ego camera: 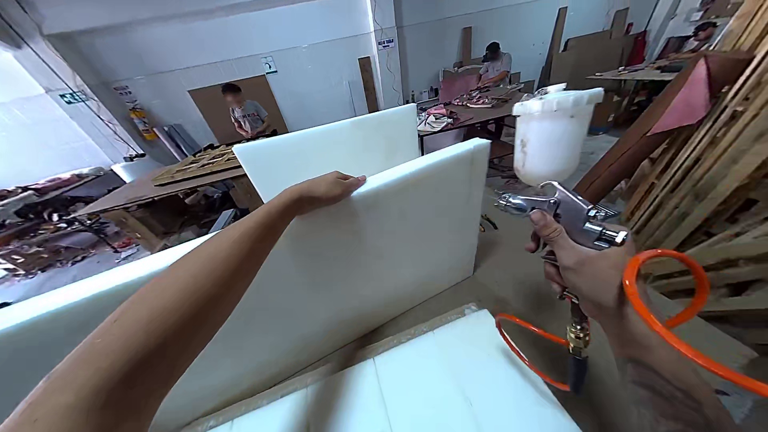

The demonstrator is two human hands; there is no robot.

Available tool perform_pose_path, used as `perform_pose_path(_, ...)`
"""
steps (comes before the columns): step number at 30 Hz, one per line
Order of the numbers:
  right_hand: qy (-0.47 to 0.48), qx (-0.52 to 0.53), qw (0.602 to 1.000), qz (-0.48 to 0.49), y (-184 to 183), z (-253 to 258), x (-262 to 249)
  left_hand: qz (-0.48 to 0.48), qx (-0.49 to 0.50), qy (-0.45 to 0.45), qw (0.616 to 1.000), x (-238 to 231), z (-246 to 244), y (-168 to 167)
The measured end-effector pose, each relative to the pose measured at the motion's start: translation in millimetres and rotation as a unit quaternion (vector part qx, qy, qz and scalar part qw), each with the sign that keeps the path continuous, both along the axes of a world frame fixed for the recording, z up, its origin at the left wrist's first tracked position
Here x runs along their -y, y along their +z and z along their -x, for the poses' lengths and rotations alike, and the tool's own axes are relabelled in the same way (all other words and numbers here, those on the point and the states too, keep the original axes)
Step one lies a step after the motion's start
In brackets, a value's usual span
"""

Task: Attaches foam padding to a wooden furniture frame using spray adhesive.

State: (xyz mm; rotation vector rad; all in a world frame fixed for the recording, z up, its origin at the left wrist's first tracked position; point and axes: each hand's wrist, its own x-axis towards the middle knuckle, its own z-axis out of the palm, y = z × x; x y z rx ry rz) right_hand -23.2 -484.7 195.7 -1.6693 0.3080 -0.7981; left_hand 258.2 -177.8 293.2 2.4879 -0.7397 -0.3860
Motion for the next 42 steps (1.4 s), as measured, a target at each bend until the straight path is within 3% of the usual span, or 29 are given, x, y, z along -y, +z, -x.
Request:
perform_pose_path(4, -0.161, -0.118, 0.975, 0.096, 14.6, -2.2, 14.1, 0.004, -0.012, 0.027, 1.0, 1.0, 1.9, -0.1)
perform_pose_path(5, -0.185, -0.063, 0.971, 0.134, -7.0, -11.8, 40.6, 0.004, -0.01, 0.033, 0.999, 1.4, 2.2, -0.5)
perform_pose_path(8, -0.156, -0.01, 0.973, 0.171, -28.0, -22.5, 73.3, -0.002, -0.006, 0.039, 0.999, 2.1, 1.0, 0.7)
perform_pose_path(11, -0.156, -0.175, 0.965, 0.115, 12.0, -13.8, 44.7, -0.002, -0.015, 0.044, 0.999, 2.8, 1.1, 1.0)
perform_pose_path(14, -0.15, -0.059, 0.975, 0.154, -24.0, -30.7, 77.1, 0.011, -0.014, 0.042, 0.999, 1.2, 5.5, 1.6)
perform_pose_path(16, -0.134, -0.048, 0.977, 0.159, -23.0, -34.3, 85.5, 0.016, -0.017, 0.035, 0.999, 1.6, 8.0, 2.0)
perform_pose_path(19, -0.104, -0.045, 0.986, 0.123, -9.7, -30.8, 67.5, 0.02, -0.02, 0.036, 0.999, 0.8, 12.1, 0.2)
perform_pose_path(23, 0.095, -0.074, 0.993, 0.006, -1.8, -14.5, 10.5, 0.021, -0.026, 0.041, 0.999, 1.3, 10.7, 1.0)
perform_pose_path(28, 0.016, -0.109, 0.992, 0.062, -19.7, -23.1, -5.4, 0.027, -0.009, 0.049, 0.998, 1.1, 8.1, -0.7)
perform_pose_path(32, 0.161, -0.089, 0.982, 0.05, -20.8, -15.0, -76.7, 0.043, -0.008, 0.043, 0.998, 1.0, -5.3, -7.2)
perform_pose_path(35, 0.209, -0.099, 0.973, 0.021, -17.7, -7.5, -99.1, 0.054, 0.072, 0.06, 0.994, -5.5, -7.7, -3.9)
perform_pose_path(37, 0.151, -0.123, 0.981, 0.017, -22.5, 11.1, -77.8, -0.002, 0.135, 0.057, 0.989, -29.4, 1.5, 13.0)
perform_pose_path(39, 0.031, -0.153, 0.984, 0.087, -40.6, 48.7, -41.3, -0.117, 0.18, 0.003, 0.977, -75.1, 21.5, 26.8)
perform_pose_path(42, -0.06, -0.266, 0.927, 0.259, -97.5, 107.7, 71.3, -0.186, 0.212, -0.036, 0.959, -169.1, 66.8, 14.7)
